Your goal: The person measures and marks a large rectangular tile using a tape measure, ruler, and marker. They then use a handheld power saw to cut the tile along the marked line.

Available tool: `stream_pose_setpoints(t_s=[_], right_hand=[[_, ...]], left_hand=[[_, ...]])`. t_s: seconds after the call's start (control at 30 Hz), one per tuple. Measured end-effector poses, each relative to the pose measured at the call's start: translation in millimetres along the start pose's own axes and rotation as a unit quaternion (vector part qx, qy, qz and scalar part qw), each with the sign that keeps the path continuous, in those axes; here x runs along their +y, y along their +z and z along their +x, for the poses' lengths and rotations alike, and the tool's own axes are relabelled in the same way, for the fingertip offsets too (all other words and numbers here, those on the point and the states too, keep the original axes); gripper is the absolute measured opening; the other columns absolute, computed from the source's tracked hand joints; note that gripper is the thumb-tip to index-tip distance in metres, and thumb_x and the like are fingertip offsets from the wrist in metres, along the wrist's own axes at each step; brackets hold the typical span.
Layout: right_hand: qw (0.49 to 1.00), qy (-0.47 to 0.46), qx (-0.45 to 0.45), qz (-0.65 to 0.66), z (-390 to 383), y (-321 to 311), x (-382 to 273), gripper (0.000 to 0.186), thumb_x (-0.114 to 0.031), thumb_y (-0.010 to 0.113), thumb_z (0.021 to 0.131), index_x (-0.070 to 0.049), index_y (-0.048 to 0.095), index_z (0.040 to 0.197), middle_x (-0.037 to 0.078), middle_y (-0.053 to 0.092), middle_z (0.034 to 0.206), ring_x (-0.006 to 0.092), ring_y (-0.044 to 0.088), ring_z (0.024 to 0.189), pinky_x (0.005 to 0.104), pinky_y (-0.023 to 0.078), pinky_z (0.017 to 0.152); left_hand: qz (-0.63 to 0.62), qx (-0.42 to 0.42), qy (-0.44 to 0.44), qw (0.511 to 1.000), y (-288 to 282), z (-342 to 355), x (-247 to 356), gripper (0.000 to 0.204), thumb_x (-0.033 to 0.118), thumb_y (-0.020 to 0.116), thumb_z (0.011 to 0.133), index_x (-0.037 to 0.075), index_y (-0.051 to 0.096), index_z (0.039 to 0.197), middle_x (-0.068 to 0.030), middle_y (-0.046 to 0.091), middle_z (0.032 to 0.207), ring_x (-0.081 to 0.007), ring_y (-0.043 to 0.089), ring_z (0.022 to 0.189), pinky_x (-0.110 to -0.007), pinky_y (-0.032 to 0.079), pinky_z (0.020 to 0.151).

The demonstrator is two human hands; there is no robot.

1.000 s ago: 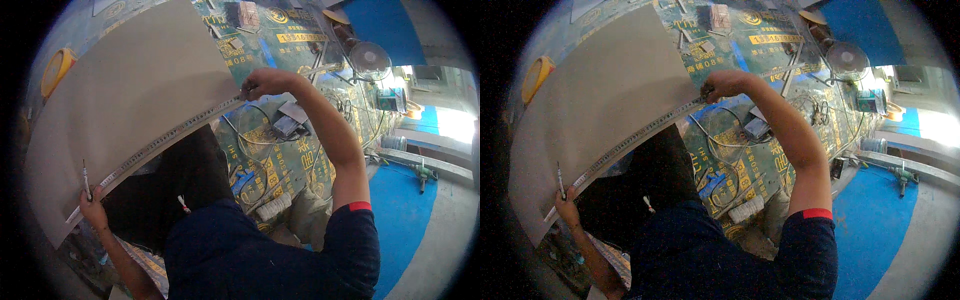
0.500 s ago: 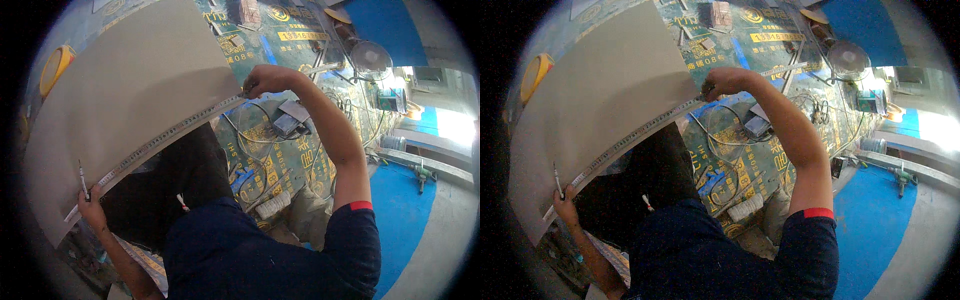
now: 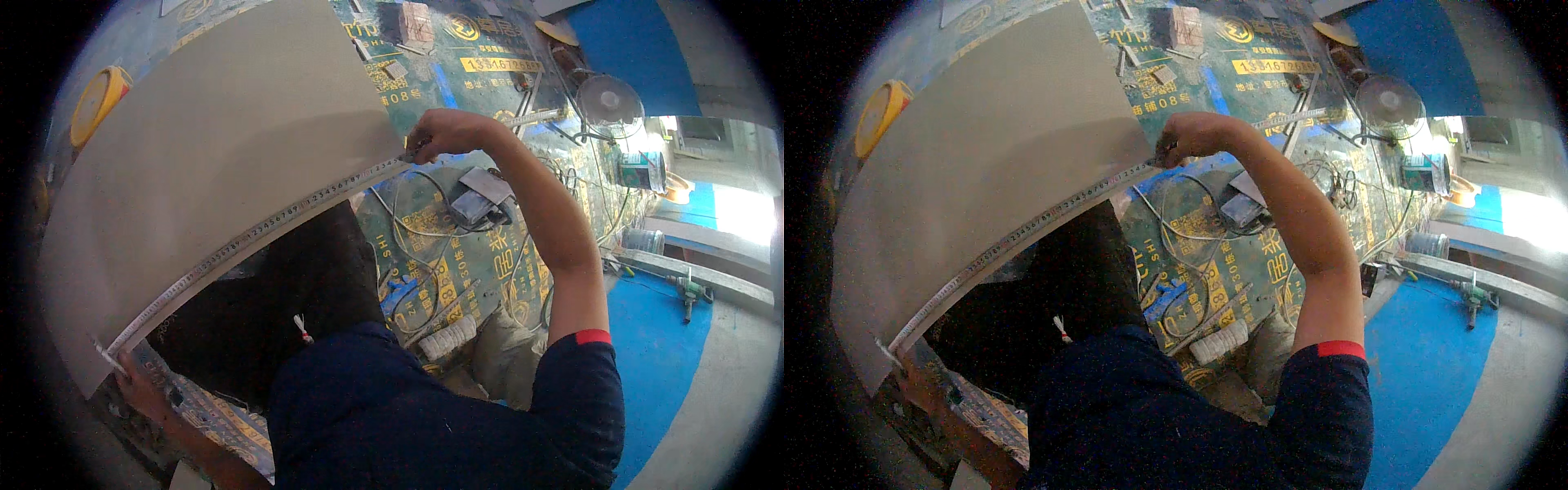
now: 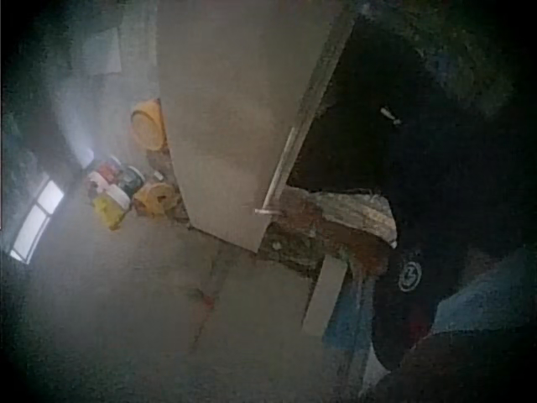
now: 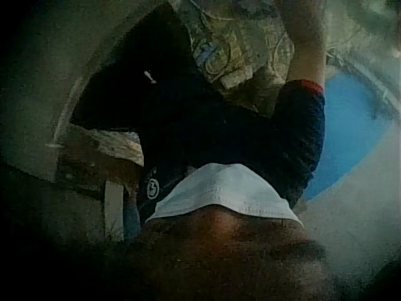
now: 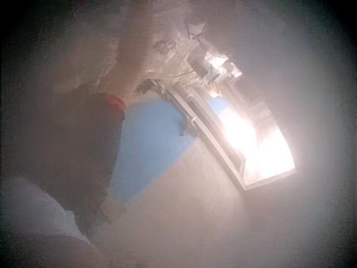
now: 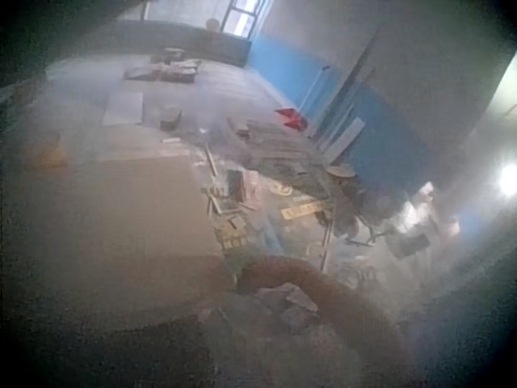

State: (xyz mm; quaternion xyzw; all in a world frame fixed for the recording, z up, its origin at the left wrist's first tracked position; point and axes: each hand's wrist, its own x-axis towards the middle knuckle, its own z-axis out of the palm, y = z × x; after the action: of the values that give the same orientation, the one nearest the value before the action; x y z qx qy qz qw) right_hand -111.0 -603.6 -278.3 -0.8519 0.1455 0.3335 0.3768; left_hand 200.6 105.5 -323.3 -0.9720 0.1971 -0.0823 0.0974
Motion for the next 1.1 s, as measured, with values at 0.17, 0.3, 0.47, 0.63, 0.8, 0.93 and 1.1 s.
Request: stream_pose_setpoints(t_s=[0.17, 0.3, 0.47, 0.63, 0.8, 0.93, 1.1], right_hand=[[1.0, 0.008, 0.0, -0.007, 0.2, 1.5, 0.9, 0.028, -0.019, 0.071, 0.079, -0.003, 0.071, 0.101, 0.009, 0.071, 0.082, 0.0183, 0.066, 0.074, 0.0334, 0.05, 0.071], [1.0, 0.006, 0.007, -0.002, 1.8, 2.8, 0.2, 0.028, -0.019, 0.071, 0.079, -0.003, 0.071, 0.101, 0.009, 0.071, 0.082, 0.0185, 0.066, 0.074, 0.0336, 0.05, 0.071], [1.0, 0.009, -0.005, -0.001, 0.7, 1.3, -2.2, 0.027, -0.019, 0.072, 0.078, -0.002, 0.07, 0.099, 0.01, 0.071, 0.082, 0.0177, 0.066, 0.075, 0.0337, 0.05, 0.072], [1.0, 0.011, -0.004, 0.008, 1.9, 3.0, 2.7, 0.026, -0.018, 0.072, 0.078, -0.002, 0.07, 0.098, 0.009, 0.071, 0.083, 0.0176, 0.065, 0.077, 0.0341, 0.05, 0.073], [1.0, 0.008, 0.001, 0.03, 1.4, 7.3, 11.1, 0.025, -0.016, 0.072, 0.079, -0.003, 0.07, 0.1, 0.008, 0.071, 0.085, 0.0154, 0.064, 0.076, 0.0328, 0.051, 0.074], [1.0, 0.005, 0.009, 0.013, 7.7, 8.7, 12.1, 0.027, -0.016, 0.072, 0.079, -0.003, 0.07, 0.102, 0.007, 0.072, 0.086, 0.0143, 0.064, 0.074, 0.0314, 0.052, 0.073], [0.999, -0.001, 0.0, 0.046, 2.8, 7.1, 11.6, 0.029, -0.017, 0.073, 0.079, -0.003, 0.07, 0.104, 0.007, 0.071, 0.085, 0.0147, 0.064, 0.073, 0.0315, 0.052, 0.07]], left_hand=[[0.01, 0.046, 0.029, 0.998, 48.2, -19.1, -94.0, 0.042, 0.025, 0.058, 0.097, 0.01, 0.054, 0.136, -0.0143, 0.061, 0.126, -0.0278, 0.065, 0.1, -0.039, 0.052, 0.086], [0.137, 0.046, 0.209, 0.967, 51.9, -20.5, -129.8, 0.046, 0.027, 0.054, 0.1, 0.002, 0.05, 0.138, -0.0154, 0.063, 0.126, -0.0268, 0.067, 0.103, -0.037, 0.052, 0.089], [-0.045, 0.013, 0.077, 0.996, 58.1, -28.0, -123.1, 0.057, 0.015, 0.045, 0.101, 0.012, 0.024, 0.154, -0.0059, 0.04, 0.148, -0.0211, 0.054, 0.12, -0.033, 0.048, 0.097], [-0.056, 0.005, 0.002, 0.998, 53.0, -33.1, -113.8, 0.055, 0.016, 0.046, 0.1, 0.011, 0.027, 0.152, -0.0069, 0.042, 0.146, -0.0222, 0.055, 0.119, -0.034, 0.048, 0.096], [-0.071, -0.007, -0.022, 0.997, 45.7, -31.5, -106.3, 0.053, 0.017, 0.047, 0.1, 0.011, 0.03, 0.15, -0.0079, 0.044, 0.144, -0.0233, 0.056, 0.118, -0.035, 0.048, 0.096], [-0.077, -0.017, -0.035, 0.996, 42.8, -33.1, -101.0, 0.052, 0.017, 0.048, 0.099, 0.01, 0.032, 0.148, -0.0088, 0.045, 0.142, -0.0242, 0.056, 0.118, -0.035, 0.048, 0.095], [-0.079, -0.026, -0.037, 0.996, 39.6, -26.3, -97.0, 0.05, 0.018, 0.048, 0.099, 0.01, 0.035, 0.146, -0.0098, 0.047, 0.14, -0.0253, 0.057, 0.117, -0.036, 0.048, 0.095]])
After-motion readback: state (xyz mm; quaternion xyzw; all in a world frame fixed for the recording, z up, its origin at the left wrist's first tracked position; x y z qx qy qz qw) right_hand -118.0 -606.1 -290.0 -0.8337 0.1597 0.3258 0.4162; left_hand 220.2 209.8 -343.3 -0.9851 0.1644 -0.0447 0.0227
